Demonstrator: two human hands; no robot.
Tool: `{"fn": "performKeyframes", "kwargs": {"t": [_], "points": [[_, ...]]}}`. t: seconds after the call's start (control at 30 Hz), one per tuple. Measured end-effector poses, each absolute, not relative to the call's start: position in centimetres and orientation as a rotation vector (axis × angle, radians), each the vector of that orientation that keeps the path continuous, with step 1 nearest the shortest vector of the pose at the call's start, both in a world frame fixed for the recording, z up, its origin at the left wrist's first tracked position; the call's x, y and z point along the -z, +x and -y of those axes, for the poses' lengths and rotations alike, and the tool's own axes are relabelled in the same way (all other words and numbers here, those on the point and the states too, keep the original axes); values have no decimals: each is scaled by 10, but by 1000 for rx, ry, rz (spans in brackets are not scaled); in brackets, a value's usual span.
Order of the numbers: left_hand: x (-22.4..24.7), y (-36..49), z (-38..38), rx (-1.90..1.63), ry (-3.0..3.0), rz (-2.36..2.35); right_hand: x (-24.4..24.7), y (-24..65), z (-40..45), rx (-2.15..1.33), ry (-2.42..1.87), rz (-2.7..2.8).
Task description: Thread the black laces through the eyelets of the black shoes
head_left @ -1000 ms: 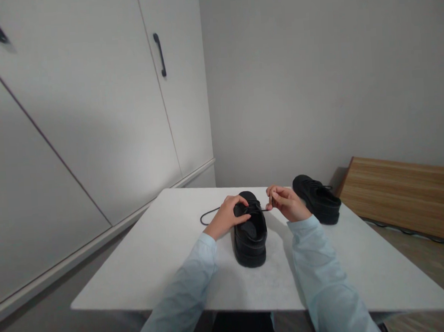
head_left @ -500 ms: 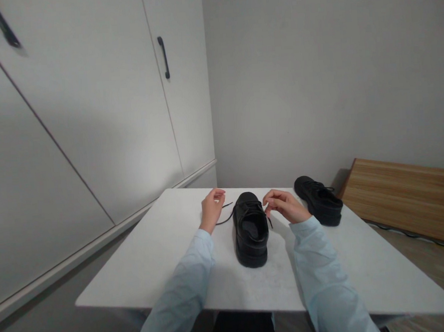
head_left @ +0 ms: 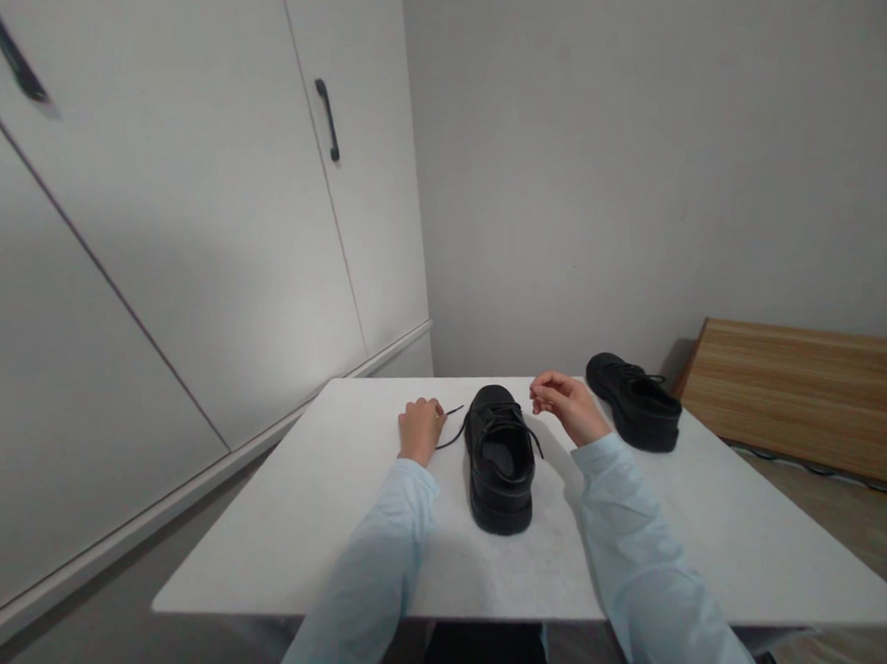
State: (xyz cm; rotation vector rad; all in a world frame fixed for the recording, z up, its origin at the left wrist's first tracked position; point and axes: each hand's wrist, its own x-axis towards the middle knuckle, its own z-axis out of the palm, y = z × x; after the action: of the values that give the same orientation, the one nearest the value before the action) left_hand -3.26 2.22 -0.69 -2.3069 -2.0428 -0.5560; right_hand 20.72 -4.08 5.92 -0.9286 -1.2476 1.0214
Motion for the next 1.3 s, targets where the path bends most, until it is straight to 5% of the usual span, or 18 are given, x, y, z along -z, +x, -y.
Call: {"fn": "performKeyframes", "kwargs": {"t": [0.27,0.73,1.3], "points": [[1,-27,-22,619,-2308,2013,-60,204,41,-980,-936,1235],[-17,-15,-15,1578,-2368,1369,-60,202,39,-802,-937,1210],[-34,8,9,1637,-2513,975,-61,190,44,-432,-1095,1646]]}}
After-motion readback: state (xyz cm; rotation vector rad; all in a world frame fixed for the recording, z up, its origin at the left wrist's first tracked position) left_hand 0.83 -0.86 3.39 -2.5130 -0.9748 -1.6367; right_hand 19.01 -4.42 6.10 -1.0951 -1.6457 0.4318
